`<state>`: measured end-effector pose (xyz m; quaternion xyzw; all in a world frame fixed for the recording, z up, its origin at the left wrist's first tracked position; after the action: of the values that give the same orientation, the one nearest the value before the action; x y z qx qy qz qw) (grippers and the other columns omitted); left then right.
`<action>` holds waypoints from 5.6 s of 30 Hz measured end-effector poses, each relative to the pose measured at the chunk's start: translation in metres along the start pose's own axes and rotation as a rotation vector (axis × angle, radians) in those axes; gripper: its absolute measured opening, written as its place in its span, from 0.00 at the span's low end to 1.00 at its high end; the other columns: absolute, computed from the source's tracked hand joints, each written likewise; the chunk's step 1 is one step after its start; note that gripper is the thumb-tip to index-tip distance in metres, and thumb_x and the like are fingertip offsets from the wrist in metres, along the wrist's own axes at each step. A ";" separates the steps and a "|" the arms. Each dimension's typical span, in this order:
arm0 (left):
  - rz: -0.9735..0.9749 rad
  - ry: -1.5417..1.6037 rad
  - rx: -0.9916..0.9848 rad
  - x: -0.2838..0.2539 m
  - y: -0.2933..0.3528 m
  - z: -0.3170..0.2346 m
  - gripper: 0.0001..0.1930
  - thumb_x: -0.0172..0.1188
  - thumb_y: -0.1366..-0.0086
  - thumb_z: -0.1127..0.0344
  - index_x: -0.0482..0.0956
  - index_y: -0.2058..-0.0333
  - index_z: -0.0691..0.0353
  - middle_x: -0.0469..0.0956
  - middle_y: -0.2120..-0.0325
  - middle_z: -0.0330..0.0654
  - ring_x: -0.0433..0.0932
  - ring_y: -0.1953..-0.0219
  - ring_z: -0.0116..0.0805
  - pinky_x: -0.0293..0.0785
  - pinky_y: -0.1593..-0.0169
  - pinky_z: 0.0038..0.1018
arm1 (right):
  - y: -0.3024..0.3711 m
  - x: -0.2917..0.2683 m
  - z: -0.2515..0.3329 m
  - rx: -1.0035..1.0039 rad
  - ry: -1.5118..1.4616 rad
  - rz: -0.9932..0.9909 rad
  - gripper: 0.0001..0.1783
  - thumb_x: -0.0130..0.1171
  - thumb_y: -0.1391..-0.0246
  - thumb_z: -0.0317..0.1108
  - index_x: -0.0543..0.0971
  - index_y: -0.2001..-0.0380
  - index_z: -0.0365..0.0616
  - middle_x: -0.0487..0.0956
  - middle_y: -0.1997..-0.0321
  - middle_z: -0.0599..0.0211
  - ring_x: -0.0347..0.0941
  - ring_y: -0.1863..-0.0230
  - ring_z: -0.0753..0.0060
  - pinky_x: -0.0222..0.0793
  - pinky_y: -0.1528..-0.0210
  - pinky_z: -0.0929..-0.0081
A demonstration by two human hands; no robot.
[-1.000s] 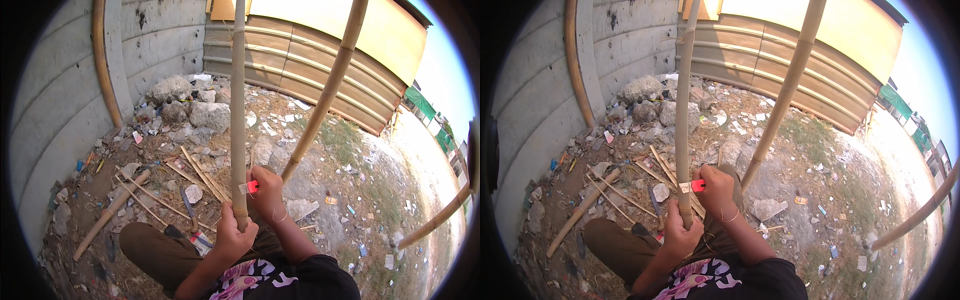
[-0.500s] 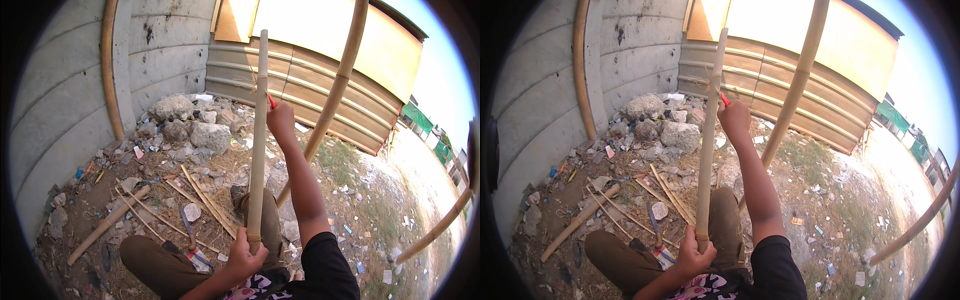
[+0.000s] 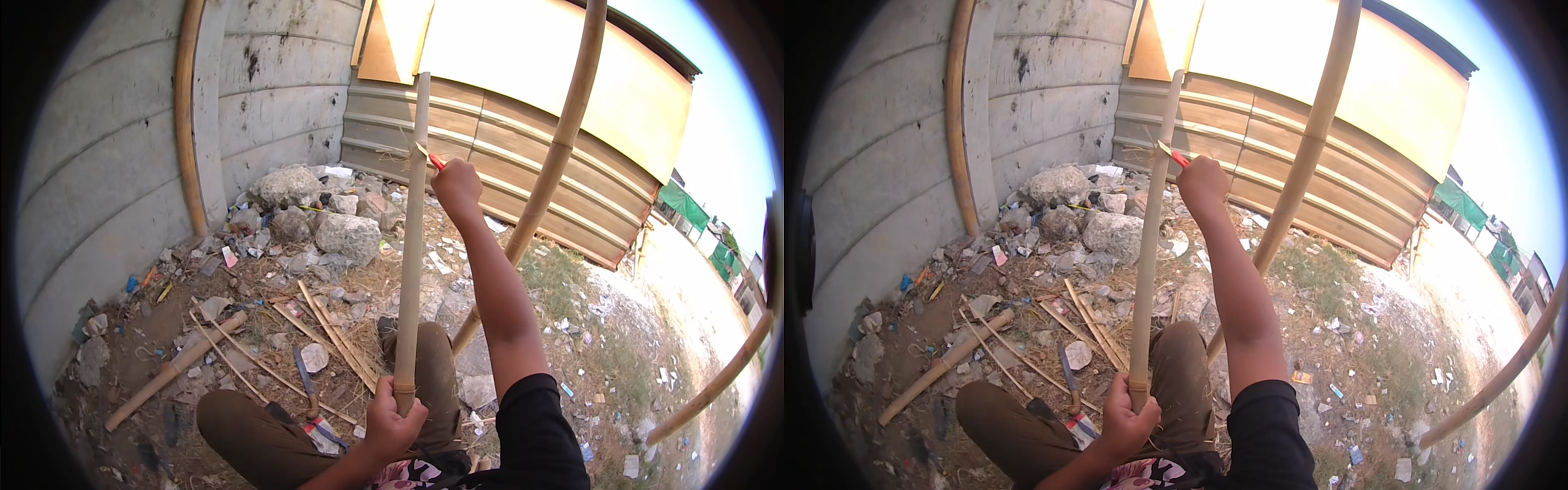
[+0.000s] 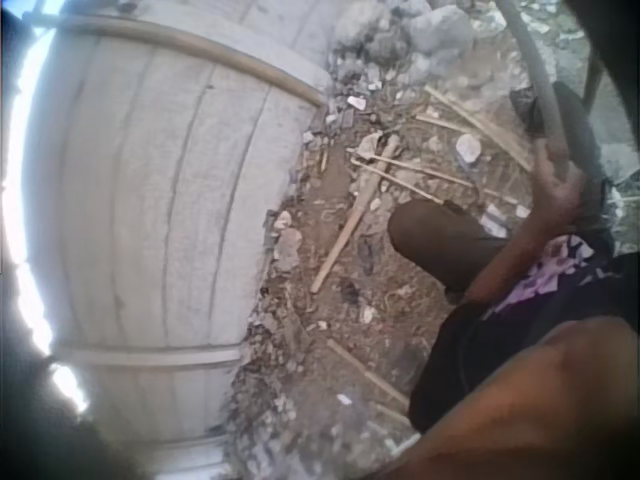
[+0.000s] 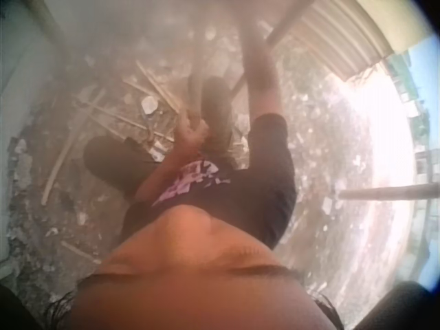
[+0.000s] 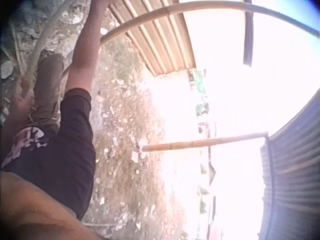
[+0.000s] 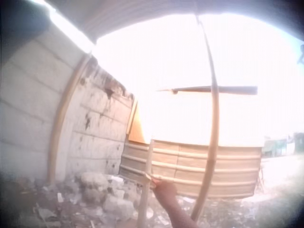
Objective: The person sits on the ground and uses a red utility knife to shave a long bamboo stick, removing thin strips of material. The person holds the bamboo with the left hand and scrapes along its length with the right hand, occasionally rotating the stick to work on different sides.
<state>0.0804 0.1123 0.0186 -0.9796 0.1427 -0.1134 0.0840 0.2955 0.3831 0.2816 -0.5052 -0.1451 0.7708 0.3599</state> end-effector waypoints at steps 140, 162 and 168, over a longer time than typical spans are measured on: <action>-0.127 -0.448 0.128 -0.032 0.000 -0.037 0.13 0.55 0.44 0.75 0.65 0.61 0.70 0.71 0.83 0.47 0.75 0.82 0.34 0.69 0.76 0.34 | 0.349 0.003 -0.011 -0.498 -0.321 -0.041 0.18 0.59 0.41 0.30 0.69 0.84 0.47 0.68 0.90 0.64 0.66 0.90 0.57 0.62 0.85 0.61; -0.102 -0.431 0.088 0.000 0.026 -0.028 0.07 0.47 0.39 0.77 0.63 0.61 0.63 0.59 0.75 0.32 0.59 0.76 0.15 0.56 0.76 0.19 | 0.065 0.021 -0.015 -0.118 0.005 -0.175 0.18 0.49 0.37 0.41 0.81 0.74 0.43 0.82 0.75 0.54 0.80 0.75 0.48 0.75 0.70 0.55; -0.066 -0.315 0.051 -0.007 0.022 -0.016 0.07 0.46 0.36 0.78 0.63 0.60 0.63 0.60 0.74 0.30 0.58 0.77 0.14 0.54 0.75 0.17 | 0.034 0.029 -0.027 -0.052 0.024 -0.019 0.14 0.52 0.42 0.40 0.84 0.66 0.45 0.84 0.65 0.53 0.83 0.61 0.51 0.78 0.61 0.57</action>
<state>0.0646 0.0914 0.0286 -0.9870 0.0928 0.0353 0.1264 0.2984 0.3761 0.2301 -0.5224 -0.1656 0.7572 0.3554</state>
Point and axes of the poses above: each hand's wrist, its own y-axis away from the middle knuckle, its own x-axis out of the palm, z = x × y, the point moved 9 cm from there along -y, towards the middle knuckle
